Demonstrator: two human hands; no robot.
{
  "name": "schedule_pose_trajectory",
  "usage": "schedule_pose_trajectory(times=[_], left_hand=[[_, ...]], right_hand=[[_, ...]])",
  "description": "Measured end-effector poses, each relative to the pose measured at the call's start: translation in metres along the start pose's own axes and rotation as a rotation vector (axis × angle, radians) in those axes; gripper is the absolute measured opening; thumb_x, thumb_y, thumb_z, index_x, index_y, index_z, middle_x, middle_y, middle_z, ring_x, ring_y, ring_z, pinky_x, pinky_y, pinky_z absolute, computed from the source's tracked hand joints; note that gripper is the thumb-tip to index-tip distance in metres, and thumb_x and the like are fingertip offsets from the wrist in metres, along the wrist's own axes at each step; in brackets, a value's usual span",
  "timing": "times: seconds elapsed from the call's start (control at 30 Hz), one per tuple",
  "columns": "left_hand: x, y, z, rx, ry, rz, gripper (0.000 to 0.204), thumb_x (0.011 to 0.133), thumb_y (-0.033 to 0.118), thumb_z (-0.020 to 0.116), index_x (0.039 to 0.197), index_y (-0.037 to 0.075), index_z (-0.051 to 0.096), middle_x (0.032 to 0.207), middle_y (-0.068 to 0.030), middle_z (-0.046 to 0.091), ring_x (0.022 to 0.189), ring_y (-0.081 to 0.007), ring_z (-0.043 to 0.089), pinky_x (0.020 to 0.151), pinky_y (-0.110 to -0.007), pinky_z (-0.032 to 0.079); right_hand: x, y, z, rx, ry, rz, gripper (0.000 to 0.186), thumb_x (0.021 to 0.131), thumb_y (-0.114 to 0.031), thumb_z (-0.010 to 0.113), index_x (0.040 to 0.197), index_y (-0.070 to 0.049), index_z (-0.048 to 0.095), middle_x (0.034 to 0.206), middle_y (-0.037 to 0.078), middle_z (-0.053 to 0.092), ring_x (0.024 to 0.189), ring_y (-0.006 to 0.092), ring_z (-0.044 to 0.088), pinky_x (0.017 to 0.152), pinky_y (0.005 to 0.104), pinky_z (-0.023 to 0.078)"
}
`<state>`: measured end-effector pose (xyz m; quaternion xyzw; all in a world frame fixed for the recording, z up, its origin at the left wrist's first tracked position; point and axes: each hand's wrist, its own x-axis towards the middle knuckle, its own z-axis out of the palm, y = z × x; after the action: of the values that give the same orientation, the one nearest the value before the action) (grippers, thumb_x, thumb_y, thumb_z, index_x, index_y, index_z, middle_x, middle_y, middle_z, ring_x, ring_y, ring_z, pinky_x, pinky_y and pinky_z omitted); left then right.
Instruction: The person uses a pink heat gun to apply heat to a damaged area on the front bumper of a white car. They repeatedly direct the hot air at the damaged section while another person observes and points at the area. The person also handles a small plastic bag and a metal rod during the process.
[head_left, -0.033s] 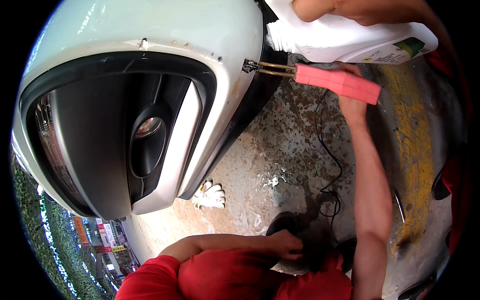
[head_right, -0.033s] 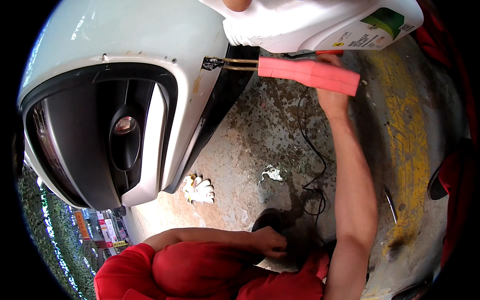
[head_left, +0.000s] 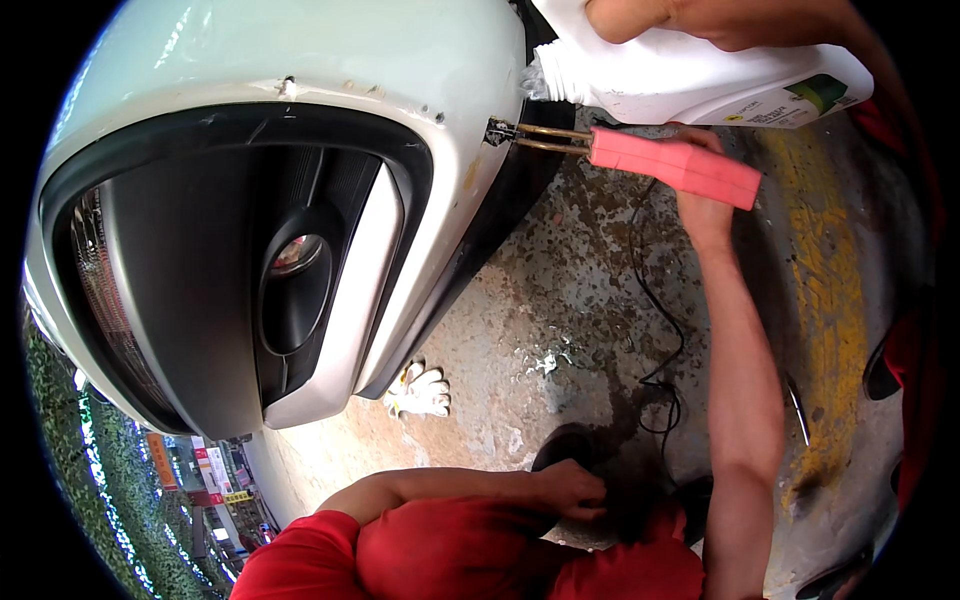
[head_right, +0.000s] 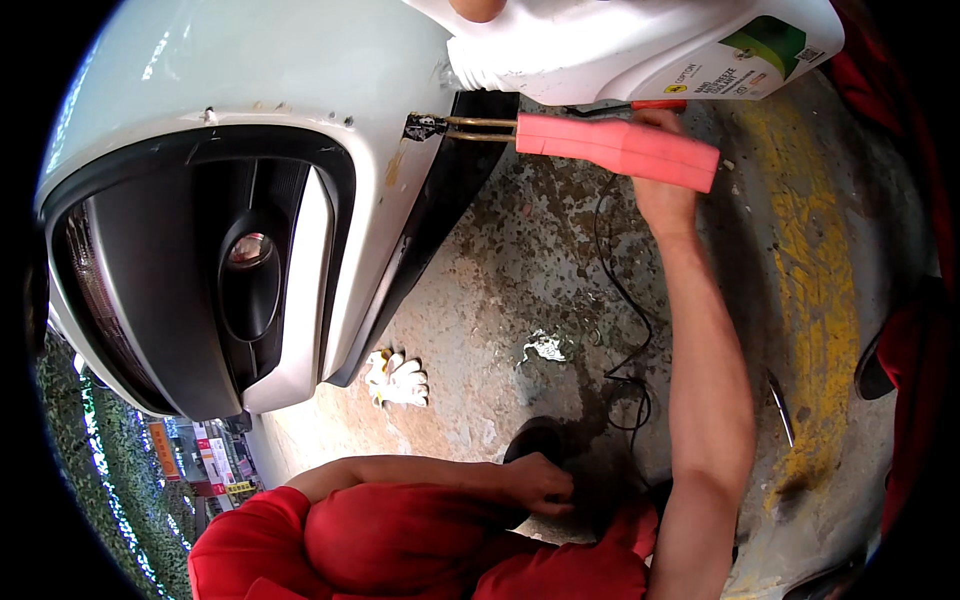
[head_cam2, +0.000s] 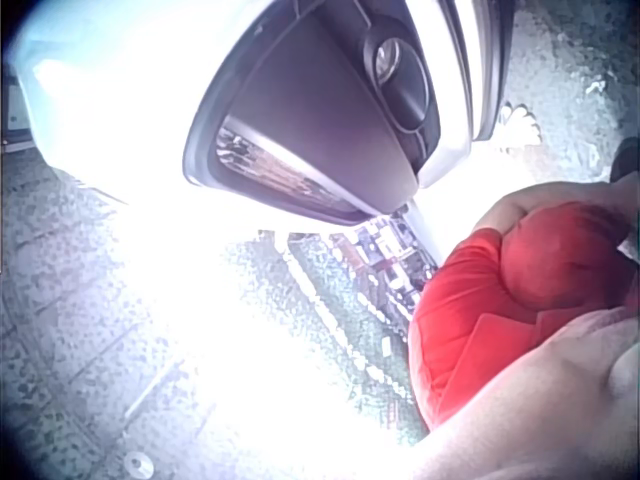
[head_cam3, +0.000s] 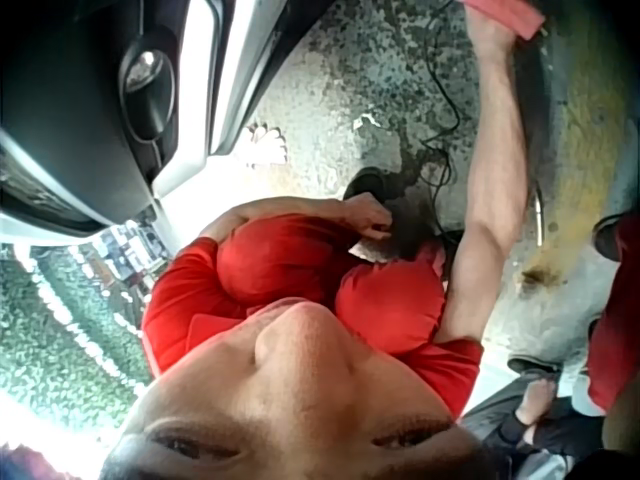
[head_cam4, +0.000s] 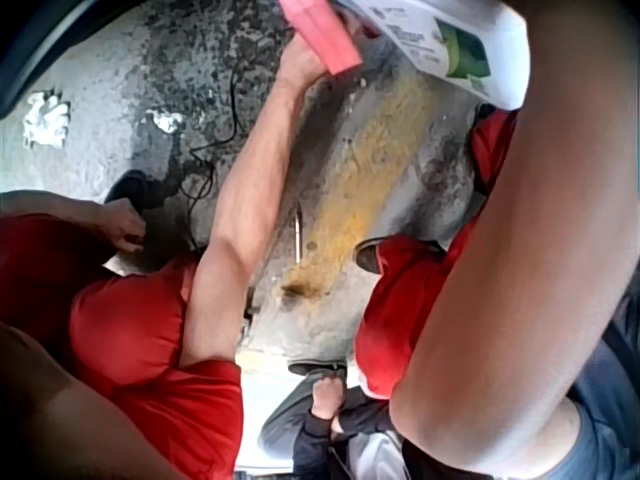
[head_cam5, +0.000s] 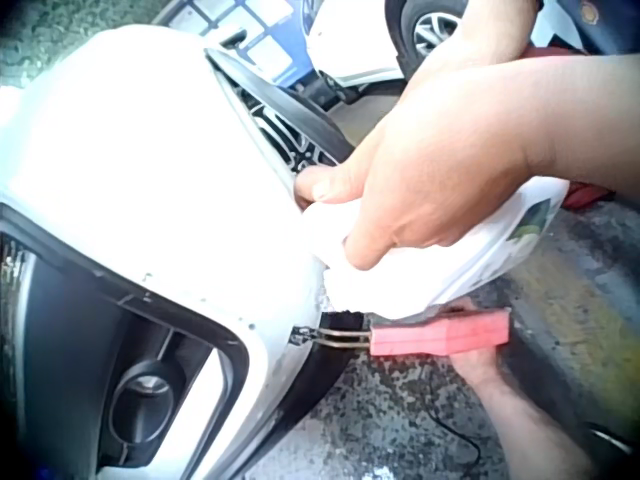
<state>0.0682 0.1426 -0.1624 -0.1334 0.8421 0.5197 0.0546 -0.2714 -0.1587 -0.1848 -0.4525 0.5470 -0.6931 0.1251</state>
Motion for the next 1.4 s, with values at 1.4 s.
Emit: schedule_pose_trajectory(times=[1.4], left_hand=[[-0.003, 0.004, -0.001, 0.022, 0.022, 0.034, 0.032, 0.089, 0.029, 0.071, 0.073, 0.010, 0.050, 0.073, -0.0065, 0.054, 0.064, -0.0277, 0.060, 0.055, -0.040, 0.048]], right_hand=[[-0.144, -0.133, -0.183, -0.294, 0.099, 0.670, 0.018, 0.089, -0.011, 0.079, 0.096, 0.000, 0.067, 0.089, 0.004, 0.068, 0.080, 0.0122, 0.064, 0.078, 0.0305, 0.053]])
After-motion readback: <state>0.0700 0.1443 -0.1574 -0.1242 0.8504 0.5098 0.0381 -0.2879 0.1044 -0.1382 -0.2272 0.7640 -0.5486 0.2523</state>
